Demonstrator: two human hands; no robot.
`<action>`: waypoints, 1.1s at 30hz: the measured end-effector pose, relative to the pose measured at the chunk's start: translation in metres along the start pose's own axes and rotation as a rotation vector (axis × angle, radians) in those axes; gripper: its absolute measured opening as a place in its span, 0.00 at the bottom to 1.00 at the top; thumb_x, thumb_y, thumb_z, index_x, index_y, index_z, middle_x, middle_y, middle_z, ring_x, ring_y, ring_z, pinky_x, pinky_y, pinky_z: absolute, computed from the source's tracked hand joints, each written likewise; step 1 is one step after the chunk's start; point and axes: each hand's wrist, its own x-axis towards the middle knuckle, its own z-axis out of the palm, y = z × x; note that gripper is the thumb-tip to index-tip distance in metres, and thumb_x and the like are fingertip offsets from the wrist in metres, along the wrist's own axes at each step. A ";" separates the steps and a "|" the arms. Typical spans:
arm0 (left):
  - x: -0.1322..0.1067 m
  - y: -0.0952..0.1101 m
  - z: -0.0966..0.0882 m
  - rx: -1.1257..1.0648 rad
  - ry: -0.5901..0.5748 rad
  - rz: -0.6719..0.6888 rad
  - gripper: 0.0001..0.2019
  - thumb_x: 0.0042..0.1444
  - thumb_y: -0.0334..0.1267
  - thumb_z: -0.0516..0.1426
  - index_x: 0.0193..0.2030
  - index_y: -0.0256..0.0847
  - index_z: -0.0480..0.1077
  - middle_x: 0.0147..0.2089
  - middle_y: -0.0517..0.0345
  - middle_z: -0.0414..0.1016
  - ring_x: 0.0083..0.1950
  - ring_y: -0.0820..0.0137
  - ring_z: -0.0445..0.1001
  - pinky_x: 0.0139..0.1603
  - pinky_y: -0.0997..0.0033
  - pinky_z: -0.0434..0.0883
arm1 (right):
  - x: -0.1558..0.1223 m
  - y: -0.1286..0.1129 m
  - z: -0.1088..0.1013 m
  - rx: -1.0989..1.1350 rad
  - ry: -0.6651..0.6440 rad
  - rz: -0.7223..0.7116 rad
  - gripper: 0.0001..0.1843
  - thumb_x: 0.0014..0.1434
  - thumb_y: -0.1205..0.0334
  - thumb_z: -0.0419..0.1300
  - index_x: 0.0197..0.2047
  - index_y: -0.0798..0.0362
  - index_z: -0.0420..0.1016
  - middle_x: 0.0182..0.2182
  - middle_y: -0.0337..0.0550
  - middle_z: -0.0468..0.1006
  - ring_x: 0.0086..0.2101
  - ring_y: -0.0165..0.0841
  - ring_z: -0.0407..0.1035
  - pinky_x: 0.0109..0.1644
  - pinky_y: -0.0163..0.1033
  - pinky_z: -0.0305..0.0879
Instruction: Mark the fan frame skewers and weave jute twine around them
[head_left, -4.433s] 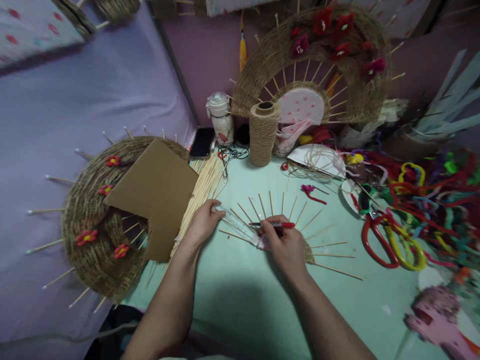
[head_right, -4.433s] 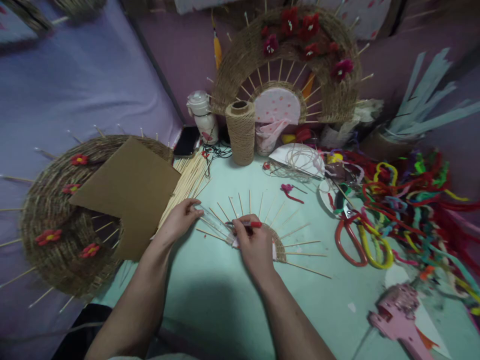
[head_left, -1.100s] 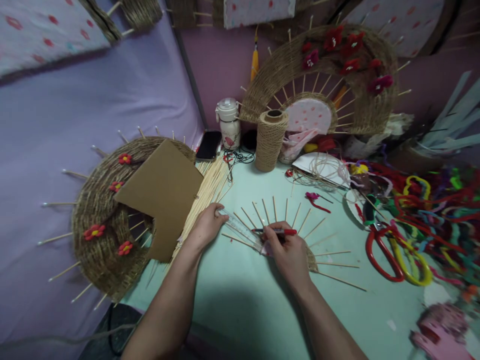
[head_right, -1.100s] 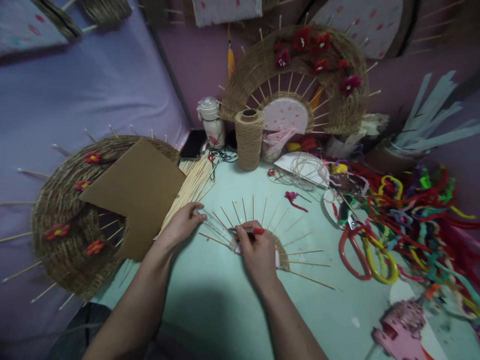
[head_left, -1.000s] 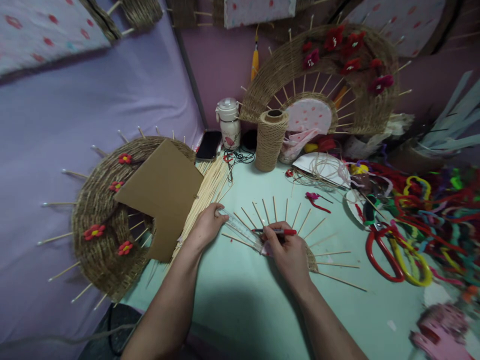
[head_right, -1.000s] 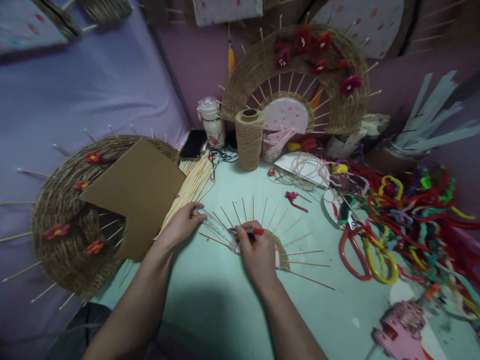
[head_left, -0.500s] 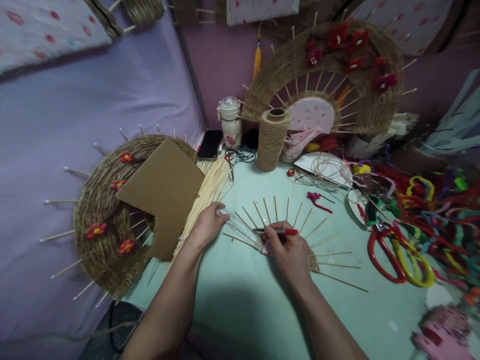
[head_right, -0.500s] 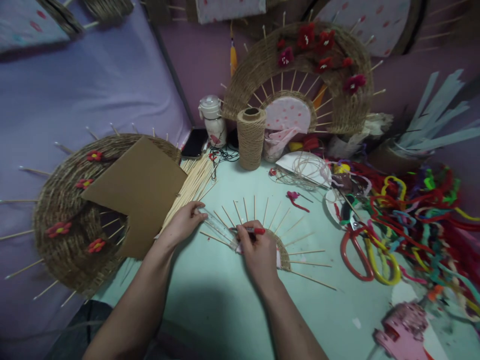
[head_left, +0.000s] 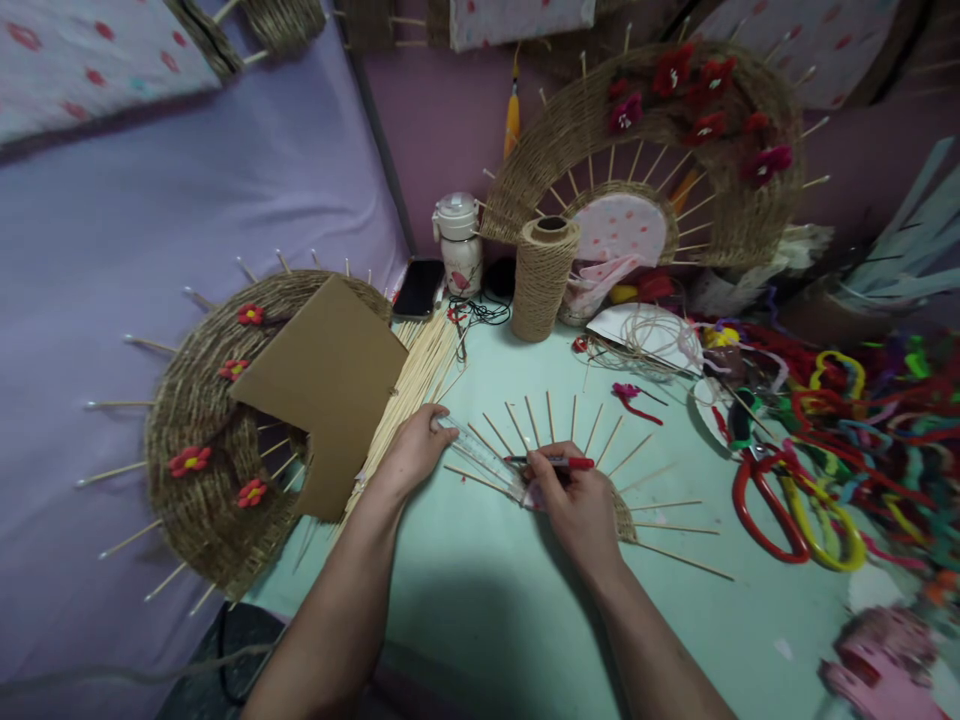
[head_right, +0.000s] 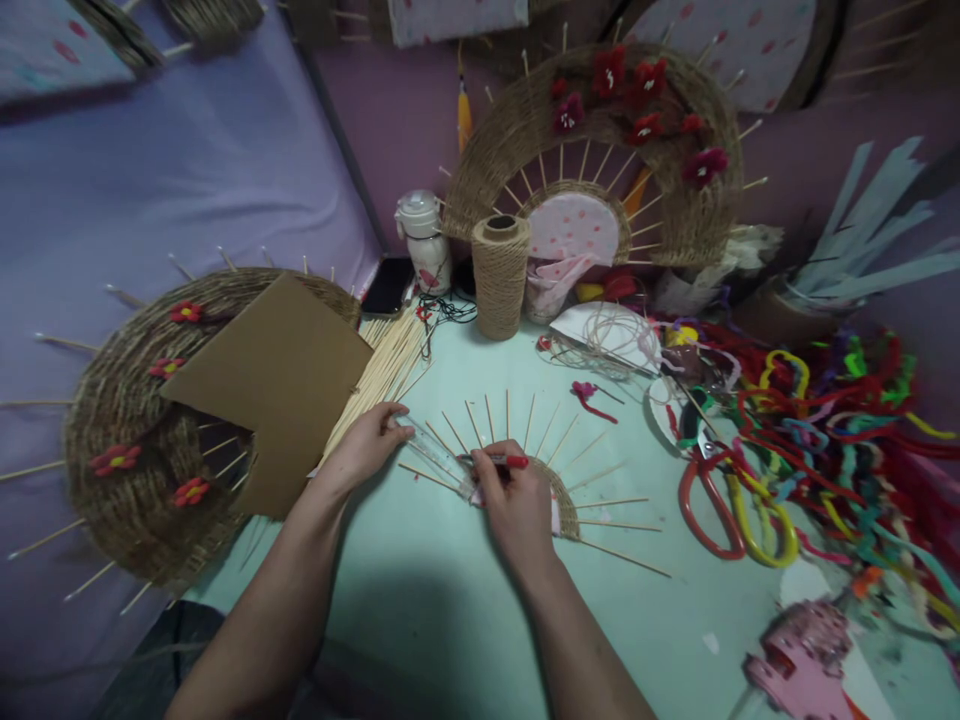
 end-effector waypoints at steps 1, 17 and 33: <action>0.000 0.000 0.000 -0.001 0.000 0.002 0.19 0.52 0.41 0.59 0.50 0.35 0.70 0.33 0.57 0.72 0.35 0.68 0.69 0.37 0.70 0.63 | 0.000 0.000 0.000 0.000 0.002 0.000 0.17 0.61 0.47 0.55 0.31 0.51 0.73 0.23 0.38 0.78 0.24 0.32 0.72 0.29 0.34 0.64; -0.001 0.004 -0.002 0.017 -0.007 -0.013 0.19 0.53 0.40 0.59 0.50 0.34 0.70 0.35 0.55 0.73 0.36 0.67 0.70 0.38 0.70 0.64 | 0.000 -0.002 0.000 0.000 0.014 0.009 0.17 0.61 0.48 0.55 0.31 0.51 0.73 0.23 0.38 0.78 0.24 0.33 0.72 0.30 0.35 0.64; -0.001 0.005 -0.002 0.021 0.011 -0.007 0.18 0.52 0.39 0.59 0.49 0.35 0.71 0.32 0.57 0.72 0.35 0.68 0.71 0.37 0.70 0.65 | 0.000 -0.003 0.000 -0.034 0.029 -0.009 0.17 0.61 0.48 0.55 0.30 0.52 0.73 0.22 0.39 0.78 0.23 0.32 0.71 0.28 0.34 0.63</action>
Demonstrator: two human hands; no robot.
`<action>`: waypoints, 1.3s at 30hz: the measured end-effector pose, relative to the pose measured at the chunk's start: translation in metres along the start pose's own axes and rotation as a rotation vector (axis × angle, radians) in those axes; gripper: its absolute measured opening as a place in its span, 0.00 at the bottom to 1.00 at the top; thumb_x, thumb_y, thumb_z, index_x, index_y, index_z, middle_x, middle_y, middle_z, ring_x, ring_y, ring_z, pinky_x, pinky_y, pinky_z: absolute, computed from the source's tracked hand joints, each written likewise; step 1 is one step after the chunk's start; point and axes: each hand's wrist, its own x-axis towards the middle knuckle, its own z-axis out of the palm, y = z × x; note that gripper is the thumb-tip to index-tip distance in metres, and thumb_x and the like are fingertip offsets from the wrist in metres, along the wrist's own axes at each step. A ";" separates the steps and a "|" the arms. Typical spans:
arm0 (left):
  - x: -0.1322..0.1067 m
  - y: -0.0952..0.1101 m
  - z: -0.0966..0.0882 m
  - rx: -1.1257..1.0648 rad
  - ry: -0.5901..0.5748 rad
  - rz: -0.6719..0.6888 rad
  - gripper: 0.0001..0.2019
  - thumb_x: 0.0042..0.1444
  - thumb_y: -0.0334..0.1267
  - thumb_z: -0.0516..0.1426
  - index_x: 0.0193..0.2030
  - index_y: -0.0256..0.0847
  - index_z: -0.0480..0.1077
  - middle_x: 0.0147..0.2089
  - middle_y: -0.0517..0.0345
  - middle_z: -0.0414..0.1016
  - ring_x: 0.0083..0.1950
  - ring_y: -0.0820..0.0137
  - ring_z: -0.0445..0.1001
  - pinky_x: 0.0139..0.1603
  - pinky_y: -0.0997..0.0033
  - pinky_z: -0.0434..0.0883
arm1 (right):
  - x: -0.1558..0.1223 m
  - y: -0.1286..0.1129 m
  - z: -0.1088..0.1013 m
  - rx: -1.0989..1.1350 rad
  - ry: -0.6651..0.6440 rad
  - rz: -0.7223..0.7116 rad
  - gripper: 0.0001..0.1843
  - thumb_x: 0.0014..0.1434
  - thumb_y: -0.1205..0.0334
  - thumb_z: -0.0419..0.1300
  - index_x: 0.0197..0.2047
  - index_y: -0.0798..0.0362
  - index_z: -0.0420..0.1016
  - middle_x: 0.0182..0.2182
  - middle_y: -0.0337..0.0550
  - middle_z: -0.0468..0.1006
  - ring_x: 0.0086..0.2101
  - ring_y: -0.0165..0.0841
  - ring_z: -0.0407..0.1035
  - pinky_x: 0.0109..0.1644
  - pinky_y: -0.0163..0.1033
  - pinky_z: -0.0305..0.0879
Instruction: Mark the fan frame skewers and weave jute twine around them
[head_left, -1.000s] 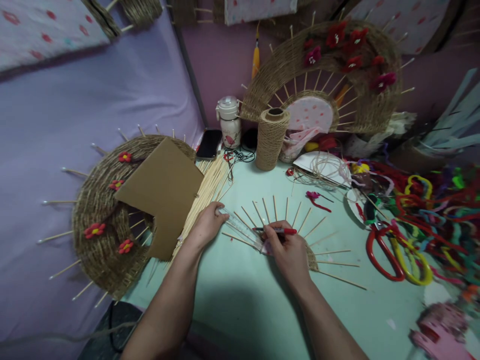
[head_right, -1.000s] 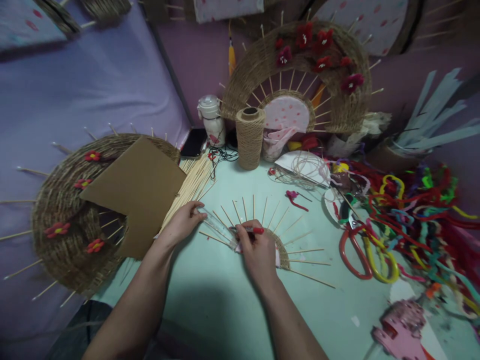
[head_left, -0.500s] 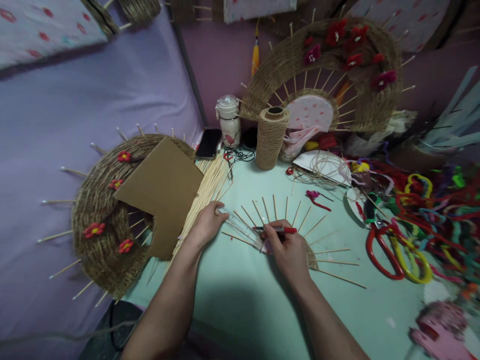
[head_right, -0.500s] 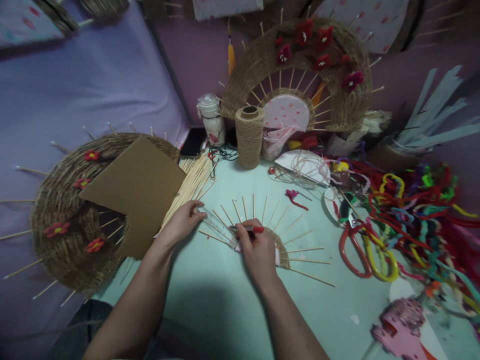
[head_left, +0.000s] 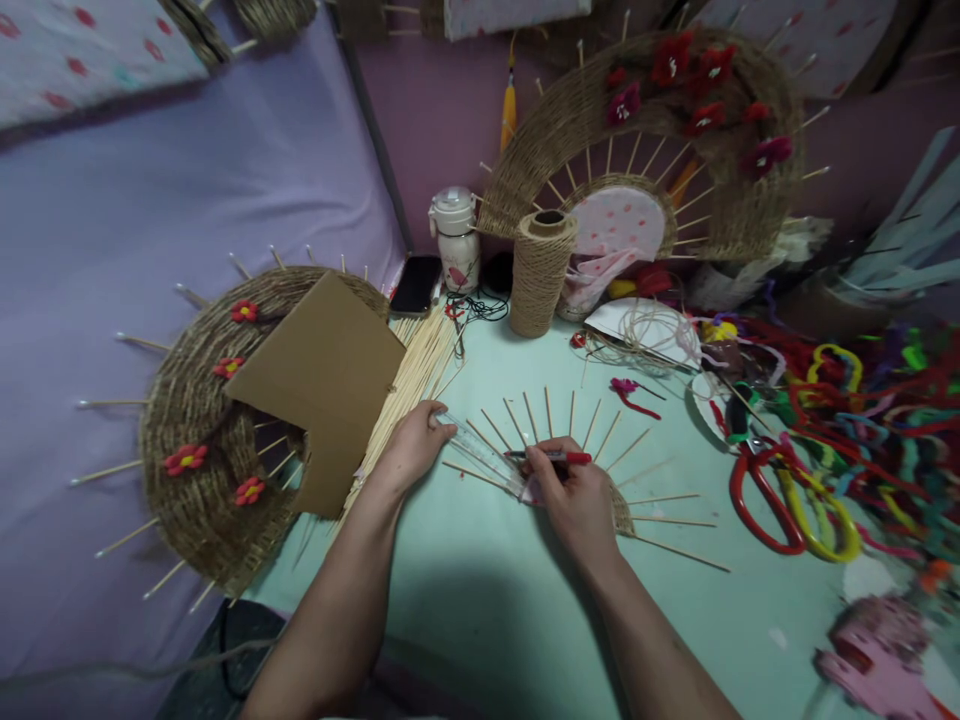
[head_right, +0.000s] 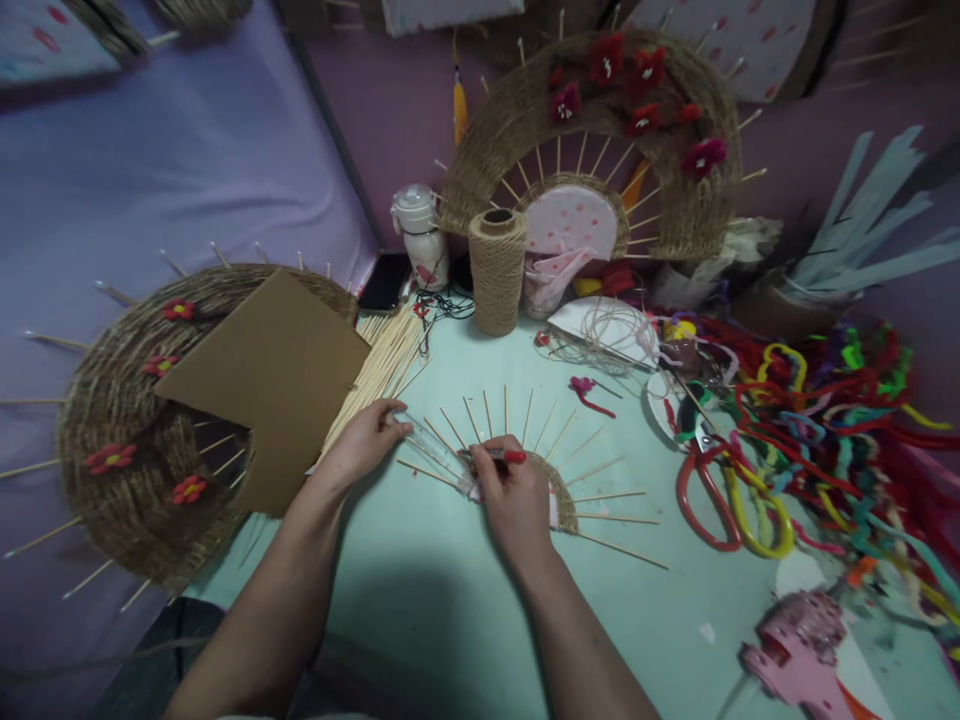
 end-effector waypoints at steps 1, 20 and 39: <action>0.000 0.000 0.000 -0.002 0.004 0.004 0.18 0.51 0.39 0.59 0.49 0.36 0.71 0.32 0.57 0.72 0.34 0.68 0.70 0.37 0.70 0.64 | 0.000 0.000 0.000 0.006 0.014 0.003 0.17 0.60 0.48 0.55 0.30 0.52 0.73 0.22 0.39 0.78 0.23 0.32 0.72 0.29 0.34 0.63; 0.003 0.002 -0.010 -0.800 0.131 -0.070 0.24 0.43 0.44 0.64 0.46 0.34 0.67 0.21 0.71 0.60 0.20 0.80 0.58 0.23 0.78 0.54 | -0.002 0.009 0.000 0.133 0.207 0.026 0.16 0.60 0.49 0.57 0.32 0.53 0.73 0.23 0.38 0.77 0.23 0.32 0.70 0.28 0.35 0.64; 0.021 0.031 -0.019 -0.322 -0.084 0.067 0.18 0.44 0.39 0.61 0.43 0.35 0.72 0.21 0.67 0.60 0.24 0.75 0.60 0.27 0.73 0.56 | 0.000 0.006 -0.008 0.246 0.282 0.090 0.19 0.60 0.45 0.57 0.31 0.53 0.69 0.19 0.35 0.71 0.19 0.28 0.65 0.23 0.32 0.60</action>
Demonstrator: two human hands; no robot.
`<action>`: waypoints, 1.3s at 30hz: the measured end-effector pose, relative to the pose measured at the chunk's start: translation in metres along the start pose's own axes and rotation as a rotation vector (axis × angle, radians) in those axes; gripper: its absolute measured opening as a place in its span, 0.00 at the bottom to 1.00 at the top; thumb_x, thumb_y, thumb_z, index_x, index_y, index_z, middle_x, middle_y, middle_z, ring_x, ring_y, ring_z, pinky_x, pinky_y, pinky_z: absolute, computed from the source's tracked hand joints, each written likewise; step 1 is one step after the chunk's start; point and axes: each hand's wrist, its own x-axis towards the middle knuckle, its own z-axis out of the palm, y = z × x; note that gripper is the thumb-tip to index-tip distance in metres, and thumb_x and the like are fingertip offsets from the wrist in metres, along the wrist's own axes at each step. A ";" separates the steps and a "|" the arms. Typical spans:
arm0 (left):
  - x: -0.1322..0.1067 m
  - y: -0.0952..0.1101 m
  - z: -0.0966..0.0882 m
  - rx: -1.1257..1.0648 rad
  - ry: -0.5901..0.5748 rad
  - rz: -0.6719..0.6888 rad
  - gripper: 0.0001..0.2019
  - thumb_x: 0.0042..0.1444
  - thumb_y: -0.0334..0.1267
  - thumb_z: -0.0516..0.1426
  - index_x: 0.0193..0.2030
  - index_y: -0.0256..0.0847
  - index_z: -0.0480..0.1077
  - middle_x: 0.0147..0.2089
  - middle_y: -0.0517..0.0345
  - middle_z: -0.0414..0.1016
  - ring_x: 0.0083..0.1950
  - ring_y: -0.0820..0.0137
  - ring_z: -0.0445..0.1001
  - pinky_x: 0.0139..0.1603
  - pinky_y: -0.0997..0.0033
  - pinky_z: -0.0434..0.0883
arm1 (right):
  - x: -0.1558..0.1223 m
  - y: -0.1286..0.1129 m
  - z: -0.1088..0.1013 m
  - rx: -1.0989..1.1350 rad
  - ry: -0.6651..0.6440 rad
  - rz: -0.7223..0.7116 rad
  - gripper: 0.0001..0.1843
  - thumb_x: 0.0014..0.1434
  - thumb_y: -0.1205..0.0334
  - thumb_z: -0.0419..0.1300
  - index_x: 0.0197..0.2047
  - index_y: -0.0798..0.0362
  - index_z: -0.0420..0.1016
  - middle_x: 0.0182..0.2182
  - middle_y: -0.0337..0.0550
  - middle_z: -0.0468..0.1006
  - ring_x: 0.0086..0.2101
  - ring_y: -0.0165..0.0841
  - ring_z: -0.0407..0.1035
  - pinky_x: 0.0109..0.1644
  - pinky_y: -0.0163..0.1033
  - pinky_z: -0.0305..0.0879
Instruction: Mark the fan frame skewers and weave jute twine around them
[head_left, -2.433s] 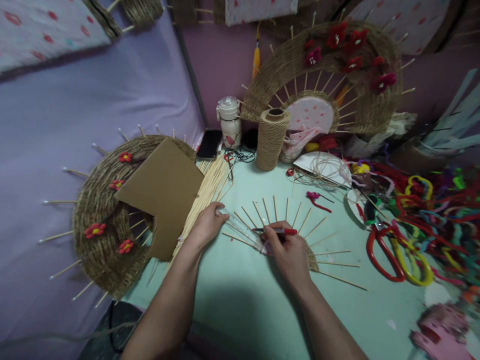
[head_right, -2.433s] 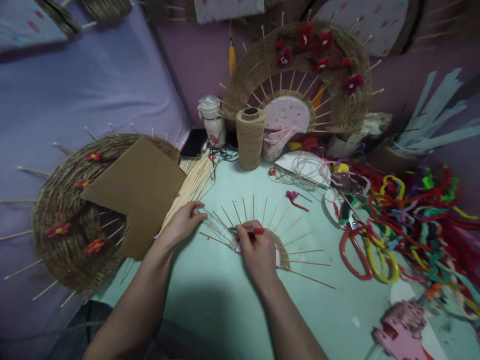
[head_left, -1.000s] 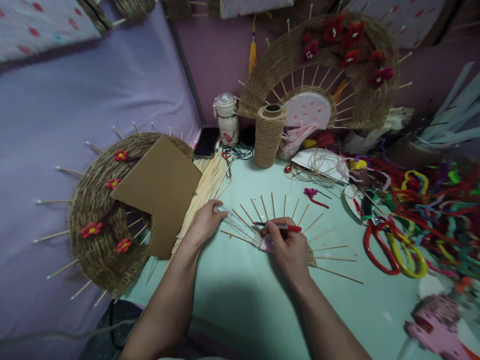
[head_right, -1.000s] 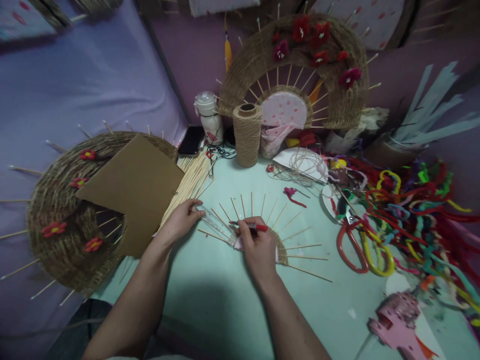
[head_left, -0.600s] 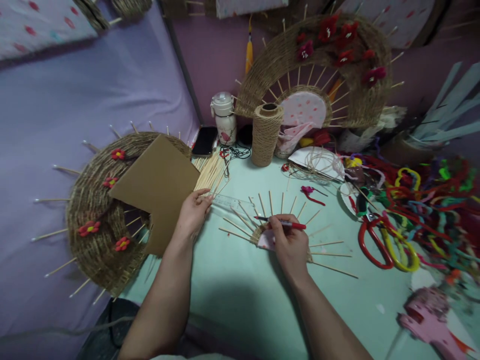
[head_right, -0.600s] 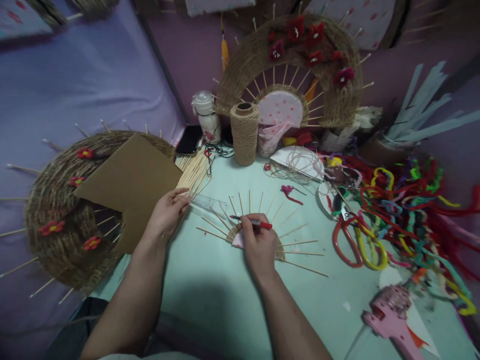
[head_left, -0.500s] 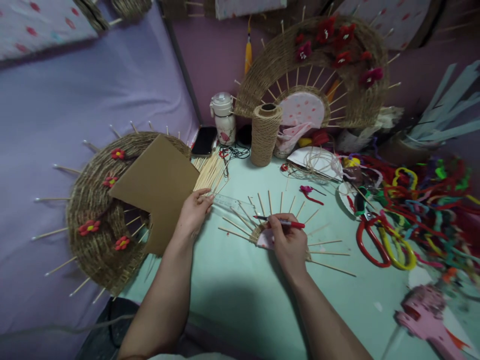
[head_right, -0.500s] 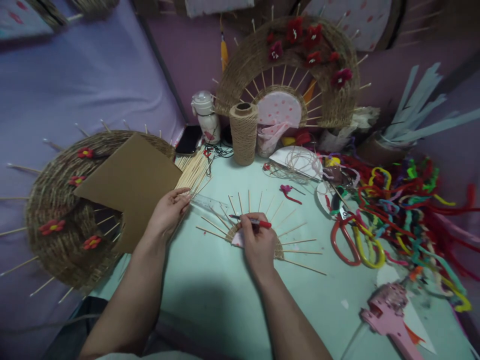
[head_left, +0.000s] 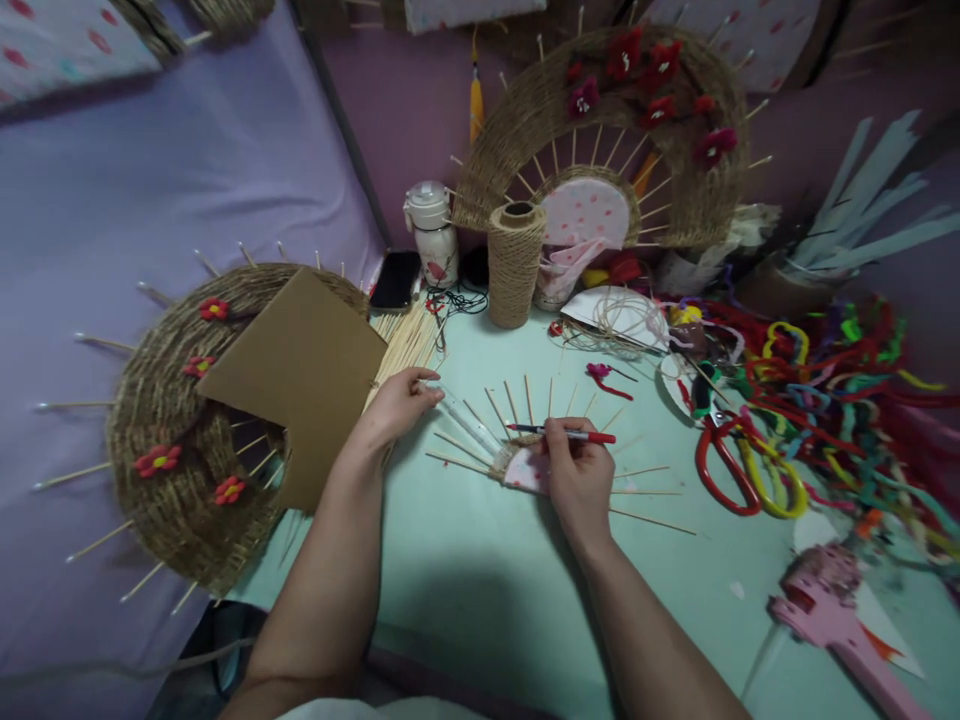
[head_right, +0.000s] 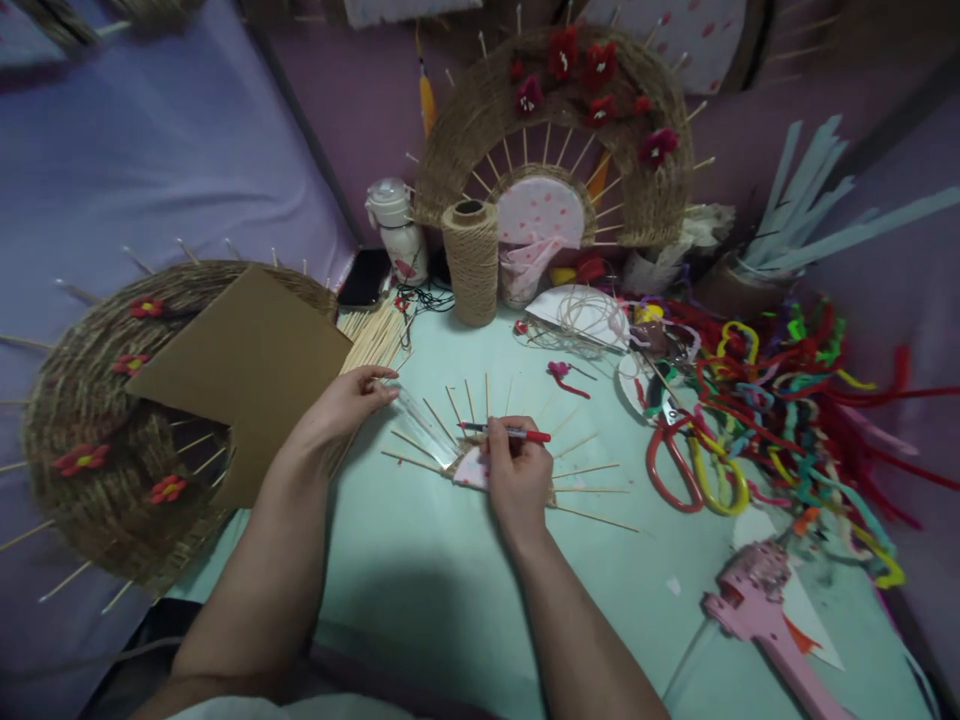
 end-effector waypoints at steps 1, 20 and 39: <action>0.001 -0.005 0.000 -0.010 -0.002 0.003 0.17 0.44 0.39 0.61 0.42 0.35 0.72 0.21 0.67 0.60 0.24 0.75 0.60 0.27 0.73 0.56 | 0.000 0.001 0.000 -0.012 -0.005 -0.005 0.19 0.60 0.45 0.56 0.31 0.53 0.69 0.18 0.34 0.70 0.19 0.28 0.64 0.23 0.32 0.60; 0.002 -0.020 0.009 -0.112 -0.053 -0.023 0.17 0.42 0.39 0.62 0.40 0.35 0.70 0.19 0.69 0.60 0.22 0.77 0.58 0.26 0.74 0.56 | -0.003 0.007 -0.004 -0.106 -0.042 -0.037 0.17 0.60 0.47 0.56 0.30 0.52 0.69 0.17 0.33 0.69 0.19 0.28 0.64 0.24 0.32 0.60; 0.001 -0.023 0.003 -0.067 -0.002 -0.006 0.17 0.43 0.40 0.62 0.41 0.35 0.71 0.20 0.68 0.61 0.23 0.76 0.59 0.26 0.74 0.57 | -0.002 0.008 -0.004 -0.119 -0.067 -0.075 0.18 0.61 0.48 0.56 0.29 0.53 0.70 0.19 0.34 0.69 0.20 0.28 0.64 0.25 0.32 0.60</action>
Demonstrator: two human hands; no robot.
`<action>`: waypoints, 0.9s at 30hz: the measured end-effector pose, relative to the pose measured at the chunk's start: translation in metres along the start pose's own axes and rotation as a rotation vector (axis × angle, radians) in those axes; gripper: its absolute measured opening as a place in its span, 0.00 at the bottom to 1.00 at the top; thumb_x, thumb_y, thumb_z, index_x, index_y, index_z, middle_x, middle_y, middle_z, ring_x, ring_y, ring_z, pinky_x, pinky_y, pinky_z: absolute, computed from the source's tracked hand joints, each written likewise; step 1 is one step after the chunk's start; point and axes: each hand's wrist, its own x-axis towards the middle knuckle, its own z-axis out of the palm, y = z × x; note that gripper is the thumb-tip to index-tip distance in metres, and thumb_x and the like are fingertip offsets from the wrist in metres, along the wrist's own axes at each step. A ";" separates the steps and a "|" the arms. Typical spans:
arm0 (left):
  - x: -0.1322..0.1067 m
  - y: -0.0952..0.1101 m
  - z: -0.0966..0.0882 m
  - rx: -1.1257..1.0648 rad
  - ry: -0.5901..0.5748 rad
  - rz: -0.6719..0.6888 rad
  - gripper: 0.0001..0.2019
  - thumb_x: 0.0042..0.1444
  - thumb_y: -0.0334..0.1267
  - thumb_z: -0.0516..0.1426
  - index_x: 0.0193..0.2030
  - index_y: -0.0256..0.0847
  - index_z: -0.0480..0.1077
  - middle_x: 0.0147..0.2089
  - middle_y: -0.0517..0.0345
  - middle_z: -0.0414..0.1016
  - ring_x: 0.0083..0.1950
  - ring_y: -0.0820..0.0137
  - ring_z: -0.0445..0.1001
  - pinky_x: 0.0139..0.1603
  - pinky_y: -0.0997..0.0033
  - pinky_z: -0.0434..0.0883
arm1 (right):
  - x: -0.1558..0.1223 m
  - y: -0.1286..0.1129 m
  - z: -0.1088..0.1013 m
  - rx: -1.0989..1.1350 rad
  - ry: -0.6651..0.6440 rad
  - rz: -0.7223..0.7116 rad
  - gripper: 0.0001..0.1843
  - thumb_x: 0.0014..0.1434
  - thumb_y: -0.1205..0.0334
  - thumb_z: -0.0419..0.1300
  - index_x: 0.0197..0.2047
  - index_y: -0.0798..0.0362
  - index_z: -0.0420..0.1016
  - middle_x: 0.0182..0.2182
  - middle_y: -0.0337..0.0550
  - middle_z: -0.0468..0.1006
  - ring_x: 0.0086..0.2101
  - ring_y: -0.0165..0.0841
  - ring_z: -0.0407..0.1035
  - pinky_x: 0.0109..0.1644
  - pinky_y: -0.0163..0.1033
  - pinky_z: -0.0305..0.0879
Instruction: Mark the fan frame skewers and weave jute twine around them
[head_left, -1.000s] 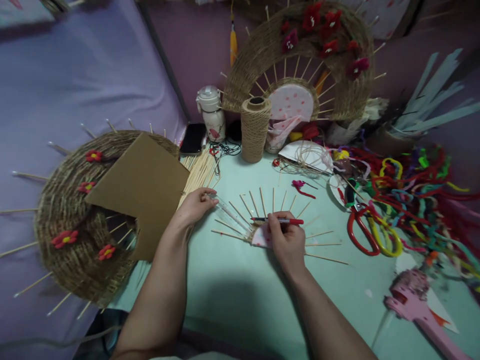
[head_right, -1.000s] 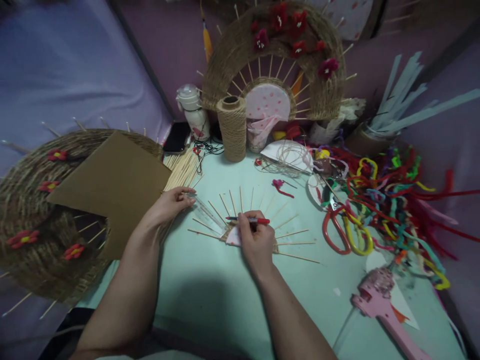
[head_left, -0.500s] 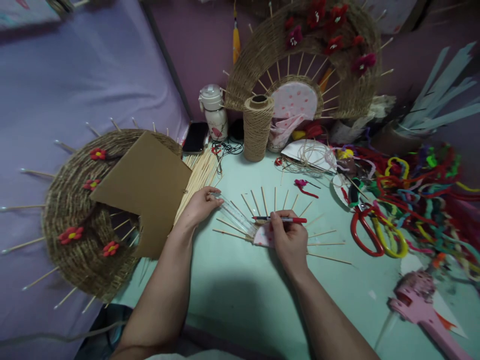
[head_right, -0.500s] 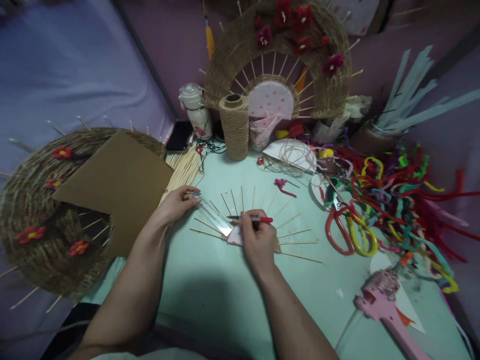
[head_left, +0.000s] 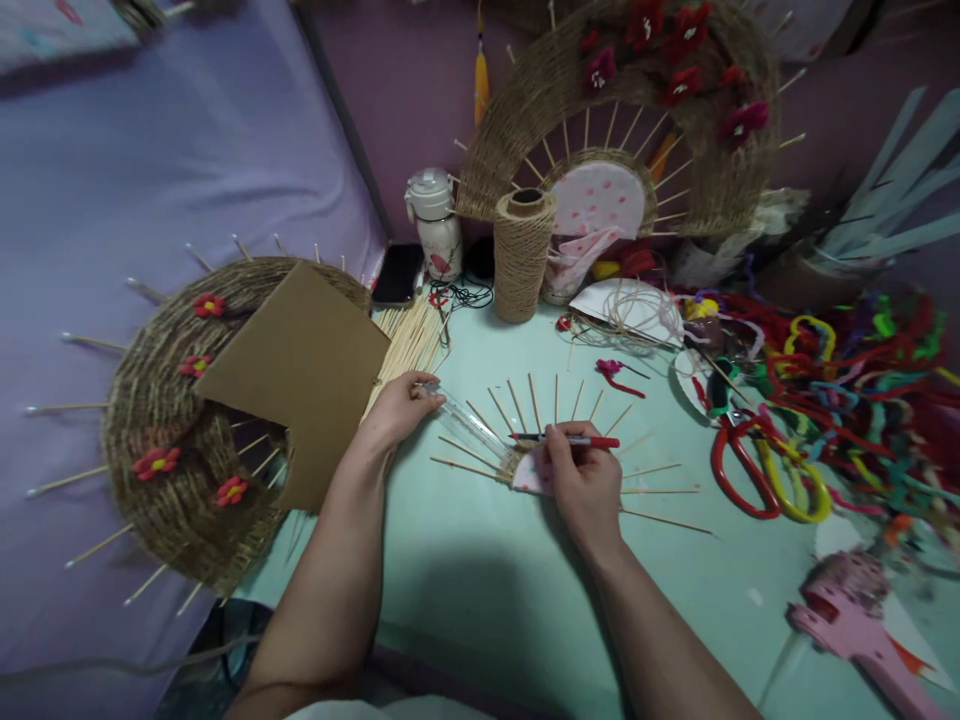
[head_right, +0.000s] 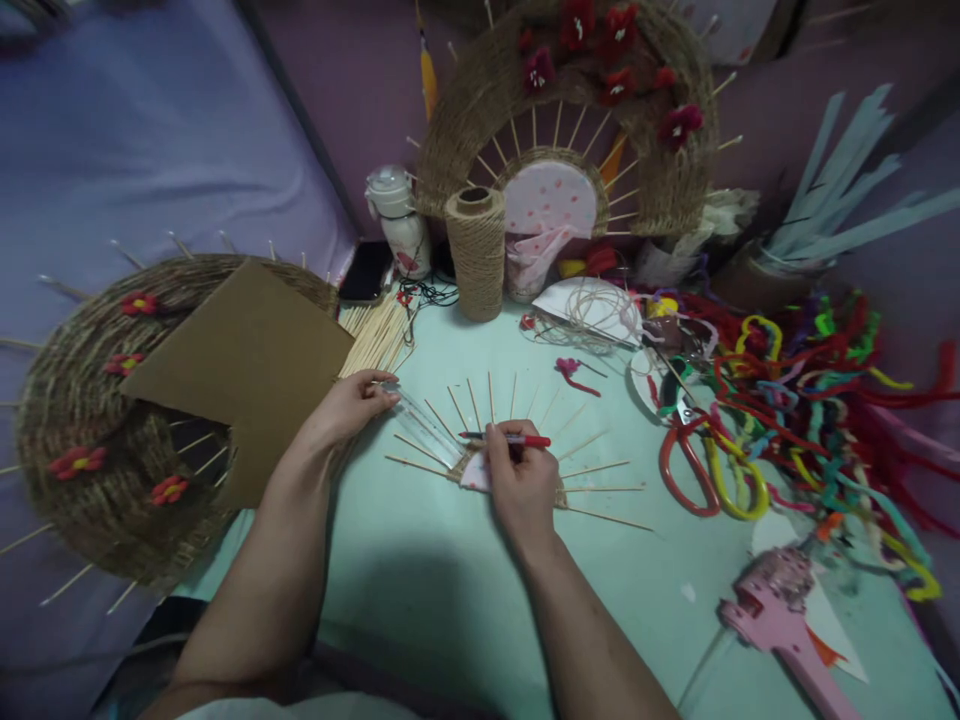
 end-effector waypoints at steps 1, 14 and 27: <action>0.000 0.000 0.000 0.001 0.000 -0.001 0.17 0.44 0.40 0.61 0.41 0.35 0.71 0.20 0.68 0.61 0.23 0.76 0.60 0.26 0.74 0.57 | 0.000 0.000 0.000 -0.005 0.000 -0.007 0.18 0.62 0.48 0.55 0.29 0.53 0.70 0.19 0.34 0.69 0.20 0.28 0.64 0.25 0.32 0.60; -0.002 0.008 0.007 0.065 -0.022 -0.046 0.17 0.44 0.38 0.62 0.41 0.35 0.71 0.20 0.67 0.61 0.24 0.75 0.61 0.28 0.73 0.58 | -0.002 0.000 0.000 -0.024 0.005 -0.003 0.17 0.61 0.48 0.56 0.29 0.52 0.70 0.18 0.34 0.69 0.21 0.29 0.65 0.26 0.33 0.60; 0.002 0.005 0.009 0.053 -0.029 -0.029 0.16 0.44 0.37 0.61 0.42 0.35 0.71 0.19 0.68 0.62 0.22 0.76 0.60 0.25 0.74 0.56 | -0.001 0.001 0.001 -0.025 0.004 -0.003 0.17 0.61 0.48 0.56 0.30 0.52 0.70 0.19 0.34 0.70 0.21 0.29 0.65 0.26 0.33 0.60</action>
